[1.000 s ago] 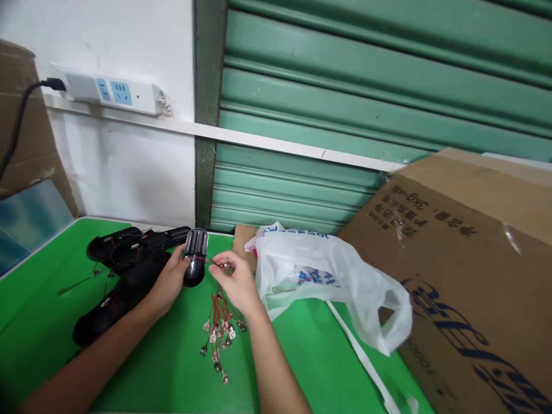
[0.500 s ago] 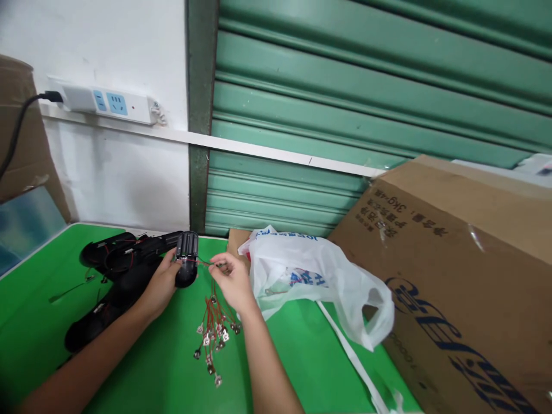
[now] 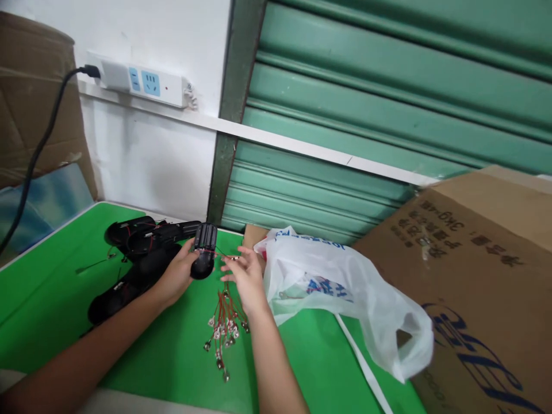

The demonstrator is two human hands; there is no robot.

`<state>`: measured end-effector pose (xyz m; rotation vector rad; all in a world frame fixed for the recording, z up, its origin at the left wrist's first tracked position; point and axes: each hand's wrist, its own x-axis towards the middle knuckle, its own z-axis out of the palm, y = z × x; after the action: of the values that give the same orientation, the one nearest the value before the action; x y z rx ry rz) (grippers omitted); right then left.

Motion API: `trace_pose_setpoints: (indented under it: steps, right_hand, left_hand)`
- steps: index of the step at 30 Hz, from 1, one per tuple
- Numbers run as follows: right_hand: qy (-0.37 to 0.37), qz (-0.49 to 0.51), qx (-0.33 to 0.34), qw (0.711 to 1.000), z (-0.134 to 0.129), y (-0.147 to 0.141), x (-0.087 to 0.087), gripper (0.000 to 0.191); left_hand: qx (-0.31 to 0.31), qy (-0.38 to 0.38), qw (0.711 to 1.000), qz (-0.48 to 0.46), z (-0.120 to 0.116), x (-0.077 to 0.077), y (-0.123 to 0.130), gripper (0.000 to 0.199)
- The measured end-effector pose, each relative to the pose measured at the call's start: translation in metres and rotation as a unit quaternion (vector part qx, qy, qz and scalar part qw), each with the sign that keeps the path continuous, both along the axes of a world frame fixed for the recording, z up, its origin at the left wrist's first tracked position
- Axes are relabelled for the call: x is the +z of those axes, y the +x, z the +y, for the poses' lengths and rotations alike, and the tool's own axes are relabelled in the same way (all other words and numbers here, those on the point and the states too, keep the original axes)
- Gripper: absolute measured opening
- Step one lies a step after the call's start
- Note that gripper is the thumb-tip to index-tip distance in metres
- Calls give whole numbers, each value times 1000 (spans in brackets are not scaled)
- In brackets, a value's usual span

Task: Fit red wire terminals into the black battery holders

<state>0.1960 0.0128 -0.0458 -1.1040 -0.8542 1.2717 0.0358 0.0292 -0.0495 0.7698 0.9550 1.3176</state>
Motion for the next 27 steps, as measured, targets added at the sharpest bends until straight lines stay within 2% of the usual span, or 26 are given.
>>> trace_pose_setpoints:
  steps: [5, 9, 13, 17, 19, 23, 27]
  right_hand:
    - [13, 18, 0, 1000, -1, -10, -1, 54]
    - [40, -7, -12, 999, 1, -15, -7, 48]
    - [68, -47, -47, 995, 1, -21, -13, 46]
    - [126, -92, -110, 982, -1, -33, -17, 46]
    - [149, -113, -143, 972, -3, -38, -17, 45]
    - [170, -151, -149, 962, -8, -42, -11, 37]
    - [175, -162, -145, 960, -10, -40, -6, 31]
  left_hand:
    - [-15, -36, 999, -39, -4, 7, 2, 44]
    - [-30, -45, 997, -53, -6, 4, 3, 41]
    - [-30, -66, 995, -72, -3, -2, 1, 37]
    - [-6, -110, 988, -110, -2, 2, 1, 28]
    - [-2, -127, 983, -130, -4, 8, 1, 24]
    - [7, -129, 982, -139, -7, 18, 2, 23]
    - [14, -121, 985, -122, -7, 17, 3, 25]
